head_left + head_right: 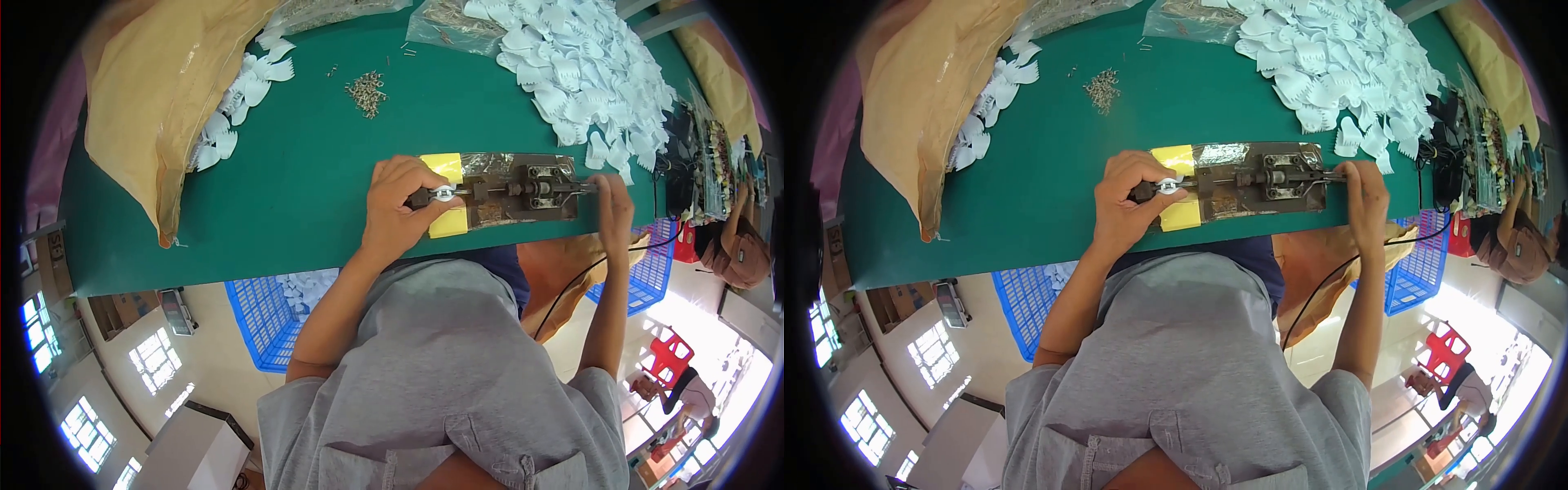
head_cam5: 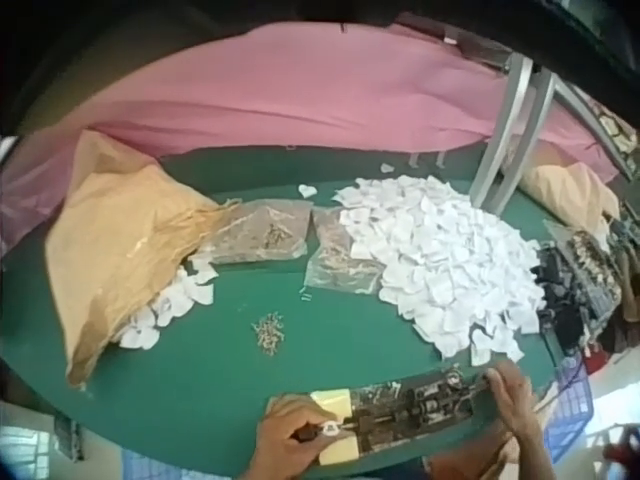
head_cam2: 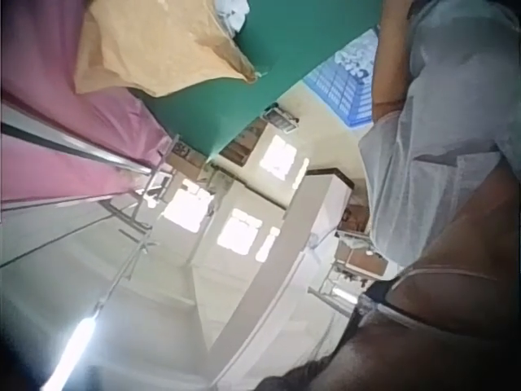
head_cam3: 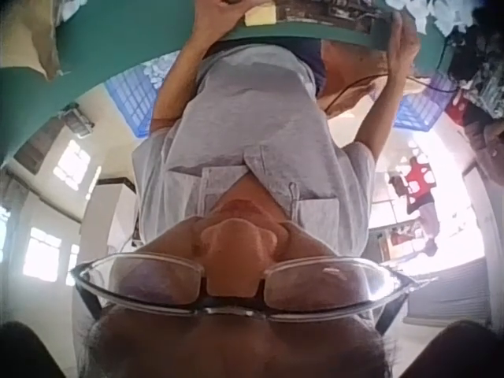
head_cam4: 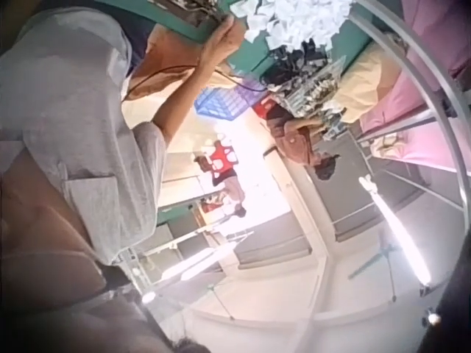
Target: Assemble small plastic toy components using a bench-mounted manual press.
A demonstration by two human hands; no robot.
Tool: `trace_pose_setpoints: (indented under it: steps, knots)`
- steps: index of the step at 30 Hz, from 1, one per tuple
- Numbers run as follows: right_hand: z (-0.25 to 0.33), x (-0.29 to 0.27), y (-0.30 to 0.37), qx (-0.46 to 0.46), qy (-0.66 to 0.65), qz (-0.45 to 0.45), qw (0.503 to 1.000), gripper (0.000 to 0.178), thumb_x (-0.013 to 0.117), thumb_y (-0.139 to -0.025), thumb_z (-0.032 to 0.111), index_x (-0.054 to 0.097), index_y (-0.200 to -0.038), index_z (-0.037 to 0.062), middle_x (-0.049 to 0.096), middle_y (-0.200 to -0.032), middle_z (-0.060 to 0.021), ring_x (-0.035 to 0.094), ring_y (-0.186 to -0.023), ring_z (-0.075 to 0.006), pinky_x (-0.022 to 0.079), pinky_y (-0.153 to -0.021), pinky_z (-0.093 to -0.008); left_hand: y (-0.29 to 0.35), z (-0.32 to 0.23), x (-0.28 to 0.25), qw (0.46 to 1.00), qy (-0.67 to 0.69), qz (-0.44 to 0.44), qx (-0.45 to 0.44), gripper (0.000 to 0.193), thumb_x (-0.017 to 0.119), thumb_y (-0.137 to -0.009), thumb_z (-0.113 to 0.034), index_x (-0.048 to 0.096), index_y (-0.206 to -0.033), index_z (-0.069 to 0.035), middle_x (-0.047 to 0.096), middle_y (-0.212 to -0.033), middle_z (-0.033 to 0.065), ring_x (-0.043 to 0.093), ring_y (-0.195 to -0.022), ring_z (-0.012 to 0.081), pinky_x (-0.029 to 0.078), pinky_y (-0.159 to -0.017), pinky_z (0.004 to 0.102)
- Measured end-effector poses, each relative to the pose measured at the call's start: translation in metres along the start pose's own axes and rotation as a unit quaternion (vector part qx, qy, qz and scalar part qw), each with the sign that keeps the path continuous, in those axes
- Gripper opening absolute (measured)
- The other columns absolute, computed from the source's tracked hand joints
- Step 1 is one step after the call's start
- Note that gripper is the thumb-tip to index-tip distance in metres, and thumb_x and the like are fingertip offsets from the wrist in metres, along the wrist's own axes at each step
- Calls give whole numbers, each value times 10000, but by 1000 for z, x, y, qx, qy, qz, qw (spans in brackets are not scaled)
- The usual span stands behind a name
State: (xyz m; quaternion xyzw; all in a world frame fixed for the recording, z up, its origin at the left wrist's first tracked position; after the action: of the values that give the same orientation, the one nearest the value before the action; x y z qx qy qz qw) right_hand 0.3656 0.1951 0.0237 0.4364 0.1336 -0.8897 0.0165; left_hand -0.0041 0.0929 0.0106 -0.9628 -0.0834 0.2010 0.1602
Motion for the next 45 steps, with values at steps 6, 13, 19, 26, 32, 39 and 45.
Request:
trace_pose_setpoints:
  steps: [6, 13, 19, 26, 32, 39, 45]
  knots:
    - [51, -43, -25, -12, -205, -129, 970, 169, 649, -1061, 148, 765, -1053, 26, 698, -806, 0, 547, -631, -51, 391, -552, -230, -4, -2, 7, 1000, -1, 5, 1, 237, 920, -744, -55, 742, -900, -69, 726, -915, 32, 640, -941, 207, 425, -908, 364]
    - [131, -14, -30, -140, -60, -91, 984, 146, 678, -1022, 114, 752, -937, 21, 606, -705, -31, 535, -602, -77, 390, -544, -269, 0, 4, 3, 1000, -5, 3, -1, 234, 919, -749, -51, 753, -912, -78, 741, -919, 29, 656, -958, 208, 432, -946, 360]
    - [-51, 4, -13, 153, -321, -193, 915, 336, 572, -1113, 272, 754, -993, 16, 551, -700, 36, 428, -589, -31, 300, -529, -223, 1, -9, -19, 950, 304, -75, 8, 268, 857, -823, -7, 664, -1007, -32, 730, -975, 107, 662, -980, 226, 516, -877, 349]
    - [-42, 26, -7, 132, -253, -146, 947, 305, 603, -1102, 251, 764, -998, 13, 546, -701, 48, 412, -623, -21, 293, -567, -212, 63, -19, -167, 989, 41, 15, -138, 360, 893, -732, -84, 716, -1042, -39, 735, -1019, 78, 672, -984, 202, 518, -923, 352]
    - [-42, 18, -3, 120, -234, -161, 951, 283, 627, -1090, 236, 767, -978, 17, 549, -704, 46, 418, -636, -22, 294, -581, -212, -44, 36, -202, 961, -240, -118, -67, 366, 776, -849, -38, 748, -1208, -103, 749, -1184, 58, 666, -1105, 252, 501, -1027, 399]
    - [-28, 28, -6, 116, -250, -144, 950, 287, 627, -1087, 227, 749, -960, 1, 560, -699, 28, 471, -660, -41, 341, -594, -222, -118, 101, -179, 840, -513, 50, 168, 284, 714, -876, -67, 735, -1148, -144, 744, -1139, 17, 618, -1182, 284, 457, -1026, 453]
    - [4, -2, -7, 64, -101, -244, 962, 156, 730, -1001, 179, 758, -1004, 26, 690, -840, -18, 616, -778, -132, 456, -732, -293, -129, 49, -177, 943, -318, -24, 92, 236, 631, -980, -28, 703, -1200, -77, 664, -1008, 104, 653, -941, 283, 516, -832, 403]
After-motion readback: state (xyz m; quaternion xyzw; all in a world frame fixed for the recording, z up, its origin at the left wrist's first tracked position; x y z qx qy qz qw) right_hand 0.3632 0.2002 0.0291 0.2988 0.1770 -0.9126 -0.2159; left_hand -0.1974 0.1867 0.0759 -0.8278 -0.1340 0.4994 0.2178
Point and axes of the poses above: each hand's wrist, its own y-axis away from the middle knuckle, its own x-axis out of the palm, z = x × y, the point moved 9 cm from there along -y, towards the middle knuckle
